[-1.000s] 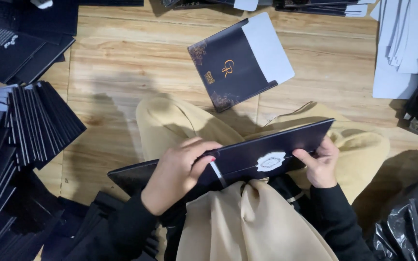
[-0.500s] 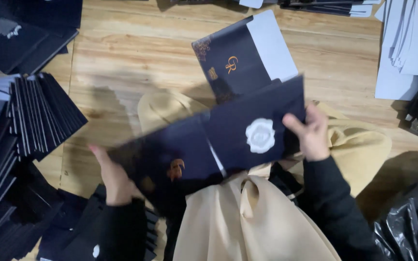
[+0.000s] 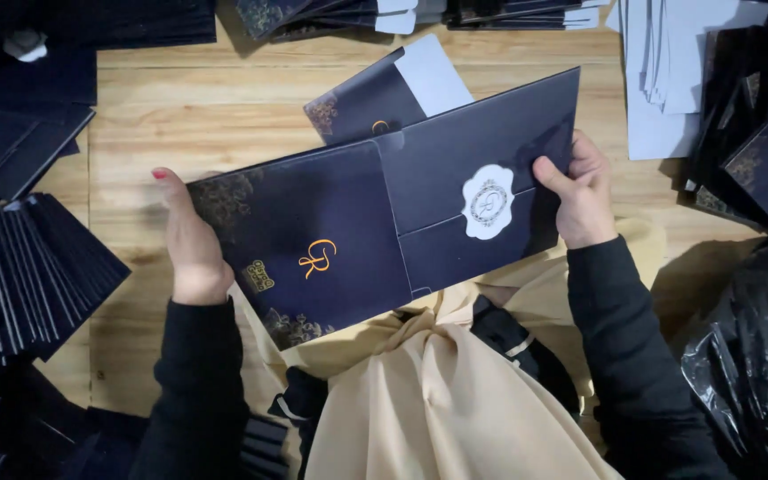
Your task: Manually assembling invitation folders by inserting cards into pockets and stacking them on the floor.
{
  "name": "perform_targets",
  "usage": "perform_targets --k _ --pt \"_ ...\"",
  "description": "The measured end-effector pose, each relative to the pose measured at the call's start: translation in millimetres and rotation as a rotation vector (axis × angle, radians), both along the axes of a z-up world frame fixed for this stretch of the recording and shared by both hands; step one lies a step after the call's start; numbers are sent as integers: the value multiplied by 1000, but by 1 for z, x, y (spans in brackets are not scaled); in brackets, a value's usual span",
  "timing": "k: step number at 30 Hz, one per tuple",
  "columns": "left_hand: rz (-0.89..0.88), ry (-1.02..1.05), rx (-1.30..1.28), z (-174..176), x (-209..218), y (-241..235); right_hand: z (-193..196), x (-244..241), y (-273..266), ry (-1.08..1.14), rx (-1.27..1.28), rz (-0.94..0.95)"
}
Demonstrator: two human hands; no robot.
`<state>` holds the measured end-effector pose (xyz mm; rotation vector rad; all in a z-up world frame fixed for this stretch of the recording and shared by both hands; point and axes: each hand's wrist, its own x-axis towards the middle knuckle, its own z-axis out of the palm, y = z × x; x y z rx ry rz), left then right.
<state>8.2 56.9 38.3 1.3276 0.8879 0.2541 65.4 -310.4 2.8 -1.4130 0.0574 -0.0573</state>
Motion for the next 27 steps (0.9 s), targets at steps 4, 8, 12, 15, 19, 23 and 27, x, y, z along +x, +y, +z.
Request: perform_targets --k 4,8,12,15,19,23,27 --pt "56 72 -14 -22 2 8 2 0 3 3 -3 2" --pt "124 125 -63 3 1 -9 10 -2 3 -47 -80 -26" --pt "159 251 -56 29 -3 -15 35 3 7 -96 -134 62" --pt "188 132 -64 31 3 -18 36 10 14 -112 -153 66" --pt "223 -5 -130 6 -5 -12 19 5 20 -27 -135 32" --pt "-12 -257 -168 -116 -35 54 -3 4 6 -22 -82 74" --pt "3 -66 -218 -8 -6 -27 16 -10 19 16 -56 125"
